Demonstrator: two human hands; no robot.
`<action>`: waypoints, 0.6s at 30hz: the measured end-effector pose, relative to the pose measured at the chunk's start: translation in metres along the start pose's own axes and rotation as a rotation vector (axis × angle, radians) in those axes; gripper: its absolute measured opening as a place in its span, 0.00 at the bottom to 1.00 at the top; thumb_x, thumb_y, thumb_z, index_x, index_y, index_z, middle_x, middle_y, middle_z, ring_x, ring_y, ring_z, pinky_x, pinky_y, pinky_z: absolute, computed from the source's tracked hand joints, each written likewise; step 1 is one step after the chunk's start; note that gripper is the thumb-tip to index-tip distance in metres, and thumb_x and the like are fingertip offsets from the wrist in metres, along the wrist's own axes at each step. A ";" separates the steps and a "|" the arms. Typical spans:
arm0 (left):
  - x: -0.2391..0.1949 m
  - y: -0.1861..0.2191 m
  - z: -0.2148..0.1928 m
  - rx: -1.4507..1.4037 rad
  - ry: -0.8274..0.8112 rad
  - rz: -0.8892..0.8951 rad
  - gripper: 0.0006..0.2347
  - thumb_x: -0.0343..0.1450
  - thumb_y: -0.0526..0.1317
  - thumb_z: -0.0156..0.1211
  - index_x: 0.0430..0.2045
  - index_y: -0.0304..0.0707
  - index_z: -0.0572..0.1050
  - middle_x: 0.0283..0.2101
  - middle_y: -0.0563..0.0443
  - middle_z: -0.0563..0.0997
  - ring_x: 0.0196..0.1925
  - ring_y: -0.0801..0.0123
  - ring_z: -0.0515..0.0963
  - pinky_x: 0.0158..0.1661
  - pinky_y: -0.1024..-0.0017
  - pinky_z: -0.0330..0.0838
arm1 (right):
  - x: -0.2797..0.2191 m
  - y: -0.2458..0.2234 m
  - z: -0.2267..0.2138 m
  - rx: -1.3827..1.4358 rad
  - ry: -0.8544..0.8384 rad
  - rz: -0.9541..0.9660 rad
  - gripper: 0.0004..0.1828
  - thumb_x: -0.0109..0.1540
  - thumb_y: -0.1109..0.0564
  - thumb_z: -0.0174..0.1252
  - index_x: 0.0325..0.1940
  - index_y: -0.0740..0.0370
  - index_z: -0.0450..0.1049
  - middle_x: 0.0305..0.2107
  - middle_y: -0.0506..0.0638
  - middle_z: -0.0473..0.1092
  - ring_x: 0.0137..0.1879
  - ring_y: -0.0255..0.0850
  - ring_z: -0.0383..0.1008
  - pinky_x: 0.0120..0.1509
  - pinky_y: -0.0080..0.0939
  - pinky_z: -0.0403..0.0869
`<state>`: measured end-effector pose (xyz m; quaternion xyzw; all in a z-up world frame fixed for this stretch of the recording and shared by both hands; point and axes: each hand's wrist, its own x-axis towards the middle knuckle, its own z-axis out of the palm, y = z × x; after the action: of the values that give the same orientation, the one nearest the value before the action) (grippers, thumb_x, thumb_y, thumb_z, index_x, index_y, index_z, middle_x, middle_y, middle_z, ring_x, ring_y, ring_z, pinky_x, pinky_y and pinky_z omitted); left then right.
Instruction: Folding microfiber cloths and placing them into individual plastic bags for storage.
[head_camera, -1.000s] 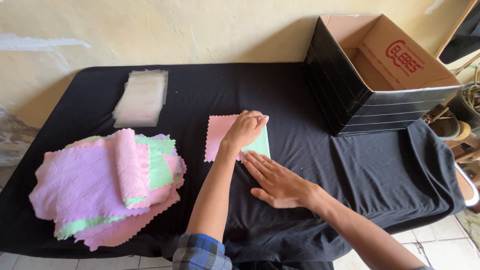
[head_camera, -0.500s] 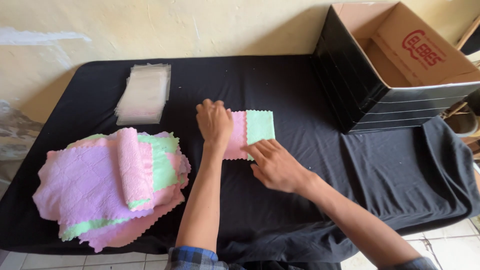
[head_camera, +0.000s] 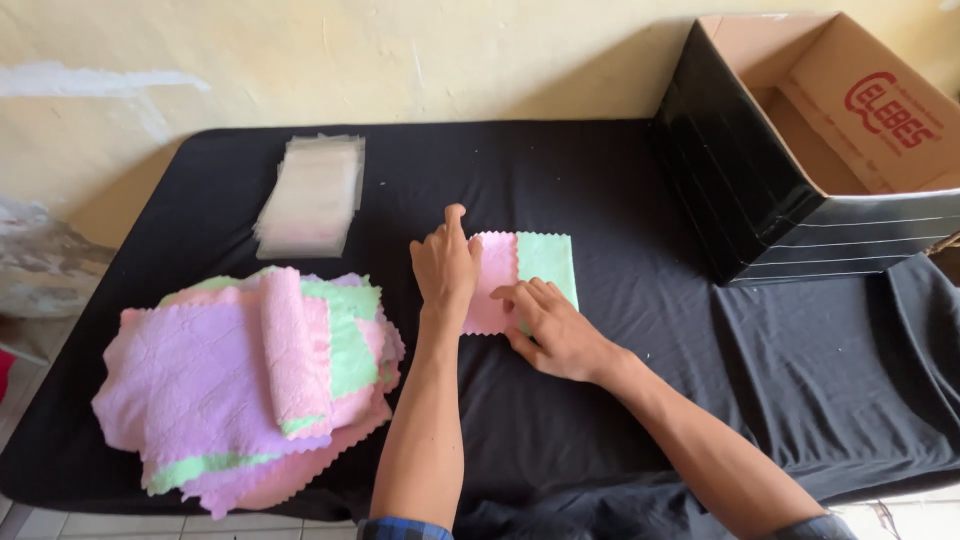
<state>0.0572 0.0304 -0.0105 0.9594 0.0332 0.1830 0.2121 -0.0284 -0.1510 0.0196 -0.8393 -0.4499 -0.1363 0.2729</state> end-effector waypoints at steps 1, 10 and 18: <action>0.002 -0.006 0.006 0.001 0.008 0.002 0.10 0.73 0.43 0.57 0.43 0.47 0.66 0.32 0.50 0.84 0.37 0.54 0.84 0.43 0.57 0.70 | 0.001 -0.001 0.000 0.020 0.012 0.004 0.15 0.59 0.60 0.57 0.51 0.62 0.68 0.32 0.51 0.65 0.38 0.49 0.67 0.43 0.44 0.65; 0.005 -0.002 -0.020 -0.406 -0.031 -0.054 0.09 0.72 0.49 0.58 0.36 0.48 0.79 0.27 0.49 0.82 0.34 0.53 0.85 0.37 0.59 0.77 | 0.005 -0.009 0.010 -0.094 0.141 -0.171 0.11 0.62 0.60 0.56 0.48 0.64 0.76 0.34 0.52 0.69 0.40 0.48 0.66 0.43 0.44 0.63; -0.003 0.021 -0.051 -0.953 -0.264 -0.099 0.09 0.73 0.40 0.59 0.46 0.46 0.75 0.21 0.52 0.80 0.26 0.71 0.84 0.31 0.78 0.79 | 0.006 -0.016 0.009 -0.124 0.109 -0.135 0.18 0.69 0.52 0.48 0.60 0.56 0.74 0.29 0.49 0.63 0.34 0.45 0.60 0.42 0.43 0.61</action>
<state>0.0358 0.0306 0.0405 0.7680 -0.0356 0.0444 0.6379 -0.0390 -0.1344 0.0203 -0.8138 -0.4806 -0.2271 0.2348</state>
